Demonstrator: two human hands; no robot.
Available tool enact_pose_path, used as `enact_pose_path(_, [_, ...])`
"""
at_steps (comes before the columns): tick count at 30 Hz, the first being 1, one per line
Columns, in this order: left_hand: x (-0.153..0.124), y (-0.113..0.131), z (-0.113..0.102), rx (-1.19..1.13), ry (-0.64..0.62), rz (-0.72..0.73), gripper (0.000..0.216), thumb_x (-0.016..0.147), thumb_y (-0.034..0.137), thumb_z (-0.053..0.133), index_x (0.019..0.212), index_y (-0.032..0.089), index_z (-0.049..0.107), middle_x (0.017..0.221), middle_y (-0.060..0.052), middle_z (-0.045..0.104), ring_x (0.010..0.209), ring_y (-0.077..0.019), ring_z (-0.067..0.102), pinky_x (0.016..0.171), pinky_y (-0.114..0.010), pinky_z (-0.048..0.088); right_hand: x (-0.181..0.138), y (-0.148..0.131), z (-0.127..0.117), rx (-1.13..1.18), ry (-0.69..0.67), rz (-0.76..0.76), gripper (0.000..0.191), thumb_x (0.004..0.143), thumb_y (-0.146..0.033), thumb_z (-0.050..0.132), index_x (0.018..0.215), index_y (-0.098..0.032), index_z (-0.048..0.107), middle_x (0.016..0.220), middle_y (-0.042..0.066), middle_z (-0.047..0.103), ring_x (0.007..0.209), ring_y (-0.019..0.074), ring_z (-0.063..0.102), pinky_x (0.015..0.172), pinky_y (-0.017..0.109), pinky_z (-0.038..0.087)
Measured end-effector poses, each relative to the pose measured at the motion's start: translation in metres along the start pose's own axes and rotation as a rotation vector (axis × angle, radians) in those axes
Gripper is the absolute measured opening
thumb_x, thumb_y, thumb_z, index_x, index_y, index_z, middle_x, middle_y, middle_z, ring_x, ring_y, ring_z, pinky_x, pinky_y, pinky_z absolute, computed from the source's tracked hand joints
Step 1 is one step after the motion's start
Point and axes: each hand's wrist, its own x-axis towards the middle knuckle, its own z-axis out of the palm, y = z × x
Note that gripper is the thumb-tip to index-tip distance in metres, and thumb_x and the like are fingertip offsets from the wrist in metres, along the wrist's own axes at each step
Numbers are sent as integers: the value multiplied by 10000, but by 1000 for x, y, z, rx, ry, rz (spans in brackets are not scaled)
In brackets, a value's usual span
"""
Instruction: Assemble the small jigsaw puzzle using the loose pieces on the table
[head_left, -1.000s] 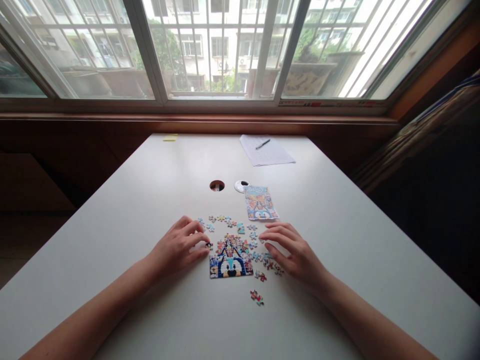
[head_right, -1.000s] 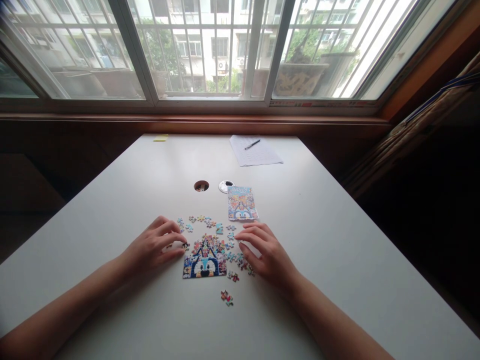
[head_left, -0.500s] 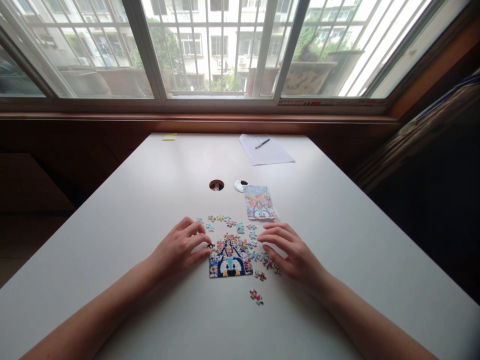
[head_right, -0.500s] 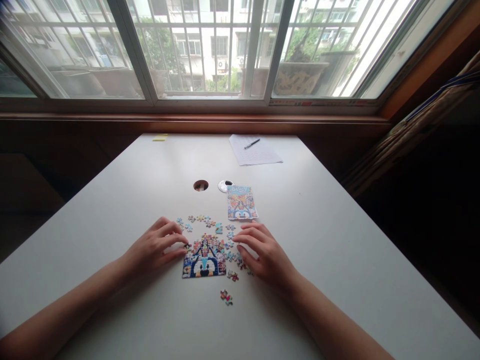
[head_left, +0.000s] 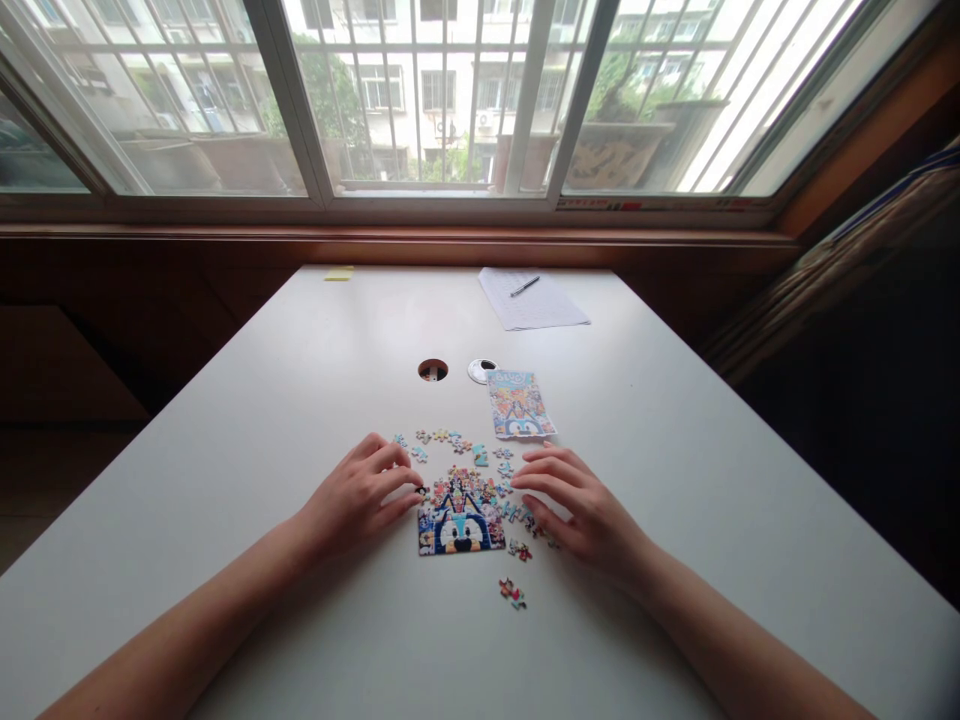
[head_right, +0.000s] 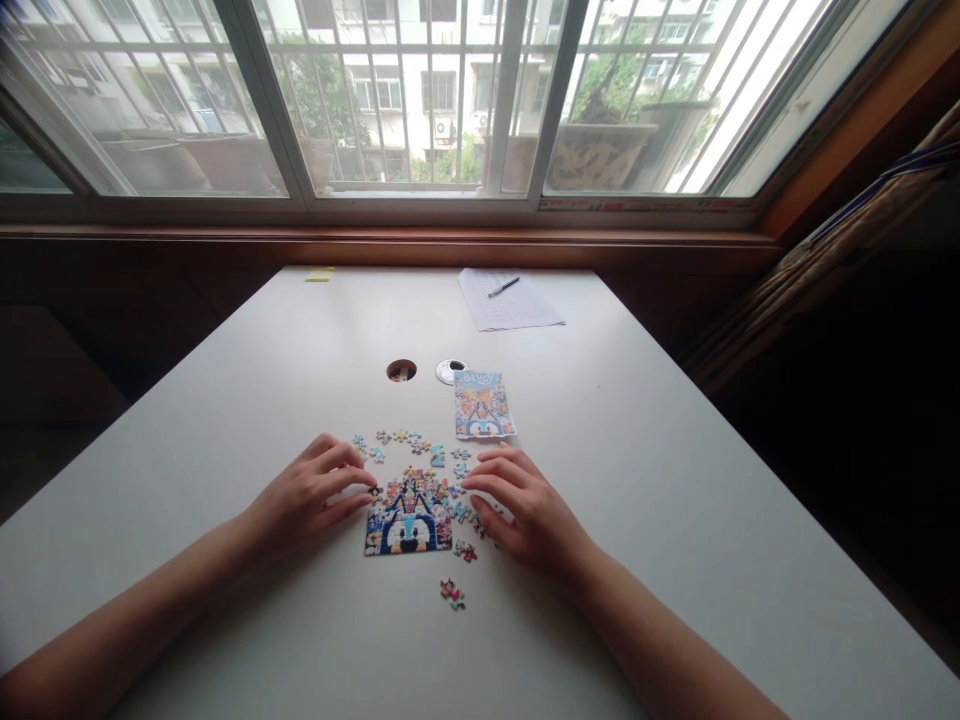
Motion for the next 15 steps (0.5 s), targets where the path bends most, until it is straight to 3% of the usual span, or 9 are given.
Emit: enact_pose_path(15, [-3, -3, -1, -30, -28, 20, 196, 972, 211, 598, 1137, 256, 694, 1048, -74, 634, 979, -231, 510, 864, -372, 487, -2, 2, 2, 15, -61, -63, 282, 942, -137, 603, 1195, -254, 649, 1110, 76, 714, 1162, 269, 608, 1013, 518, 539])
